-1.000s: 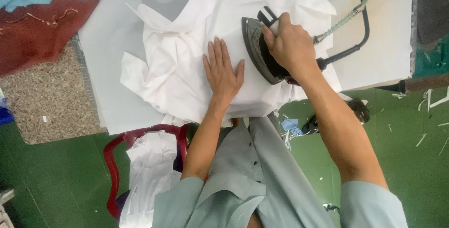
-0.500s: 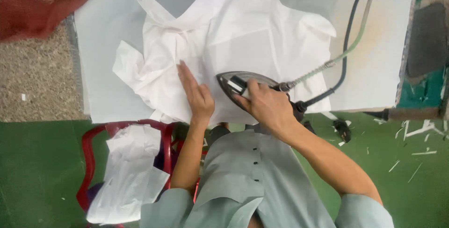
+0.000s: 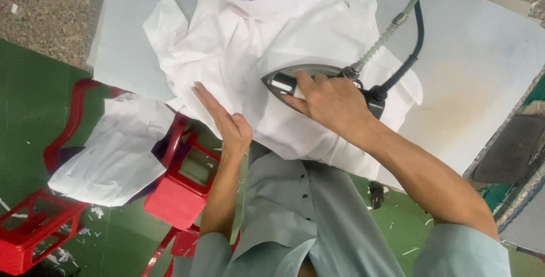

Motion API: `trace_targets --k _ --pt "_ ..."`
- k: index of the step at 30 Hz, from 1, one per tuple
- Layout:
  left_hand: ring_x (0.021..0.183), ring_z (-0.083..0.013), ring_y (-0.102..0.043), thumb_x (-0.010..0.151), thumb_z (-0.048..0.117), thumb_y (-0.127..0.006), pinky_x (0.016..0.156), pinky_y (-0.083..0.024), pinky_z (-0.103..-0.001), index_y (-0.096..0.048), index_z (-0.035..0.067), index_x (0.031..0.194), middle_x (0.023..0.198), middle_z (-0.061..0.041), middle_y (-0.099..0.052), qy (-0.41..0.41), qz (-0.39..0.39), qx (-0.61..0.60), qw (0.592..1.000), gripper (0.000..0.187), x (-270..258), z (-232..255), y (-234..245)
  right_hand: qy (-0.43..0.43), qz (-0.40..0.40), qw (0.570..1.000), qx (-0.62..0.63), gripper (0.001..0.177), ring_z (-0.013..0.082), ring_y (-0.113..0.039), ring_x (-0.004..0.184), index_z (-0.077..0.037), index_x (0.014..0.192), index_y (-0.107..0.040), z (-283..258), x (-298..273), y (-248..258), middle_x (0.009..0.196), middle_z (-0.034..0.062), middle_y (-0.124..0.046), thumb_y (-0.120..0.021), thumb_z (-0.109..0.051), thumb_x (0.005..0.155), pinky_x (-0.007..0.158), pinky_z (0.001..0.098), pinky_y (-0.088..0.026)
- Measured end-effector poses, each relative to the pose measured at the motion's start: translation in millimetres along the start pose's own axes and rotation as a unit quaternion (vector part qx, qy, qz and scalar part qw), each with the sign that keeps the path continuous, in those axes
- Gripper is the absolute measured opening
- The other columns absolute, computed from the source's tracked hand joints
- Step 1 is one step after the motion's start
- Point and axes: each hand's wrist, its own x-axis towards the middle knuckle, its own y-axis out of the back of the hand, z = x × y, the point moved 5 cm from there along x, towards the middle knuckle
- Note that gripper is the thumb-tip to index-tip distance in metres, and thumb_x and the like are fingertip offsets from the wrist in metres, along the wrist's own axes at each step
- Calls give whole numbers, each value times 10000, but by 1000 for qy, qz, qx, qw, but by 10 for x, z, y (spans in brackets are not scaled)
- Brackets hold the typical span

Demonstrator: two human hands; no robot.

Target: The person irons a white shirt on a table using a steam iron and a pressing block. They repeatedly smooth the fabric, reposition the shirt, and press different sections with the iron and block to remove wrinkles.

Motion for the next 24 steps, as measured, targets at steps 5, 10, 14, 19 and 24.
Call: trace_targets --k 5,10,14,19,24 --pt "1564 -430 -137 1117 371 -384 1277 -125 -573 -194 -27 1615 1674 -218 -204 -125 -1 44 991 665 1018 192 -282 -65 -42 997 26 455 290 -739 580 -82 1108 -611 211 -181 6 668 150 -686 -488 -516 1048 548 394 -590" --pt "1370 -389 -516 1104 139 -568 1201 -381 -543 -543 -53 1375 1389 -212 -612 -280 -149 46 947 333 2191 727 -1424 -130 49 990 -25 521 234 -482 356 -85 1063 -577 142 -351 -330 552 36 -557 -484 -598 1055 292 394 -399" --pt "1412 -422 -368 978 225 -859 1171 -250 -585 -474 -16 1514 1506 -280 -458 -393 -304 218 840 703 2528 638 -2772 -171 66 982 -50 489 158 -519 399 -143 967 -541 -139 -359 -311 610 9 -536 -547 -628 1029 307 333 -351" --pt "1523 -404 -147 1067 365 -668 1190 -22 -650 -224 255 1638 1661 -201 -223 -303 -491 238 781 732 2735 635 -3307 -163 72 981 -72 508 141 -482 451 -145 965 -563 -315 -262 -348 621 1 -465 -521 -646 1038 352 308 -310" --pt "1289 -488 -394 967 441 -807 1081 -294 -658 -513 94 1530 1387 -329 -488 -407 -388 198 803 723 2799 621 -3140 -97 73 992 -37 536 188 -539 431 -150 1080 -583 -171 -36 -272 652 45 -545 -577 -678 989 325 331 -361"
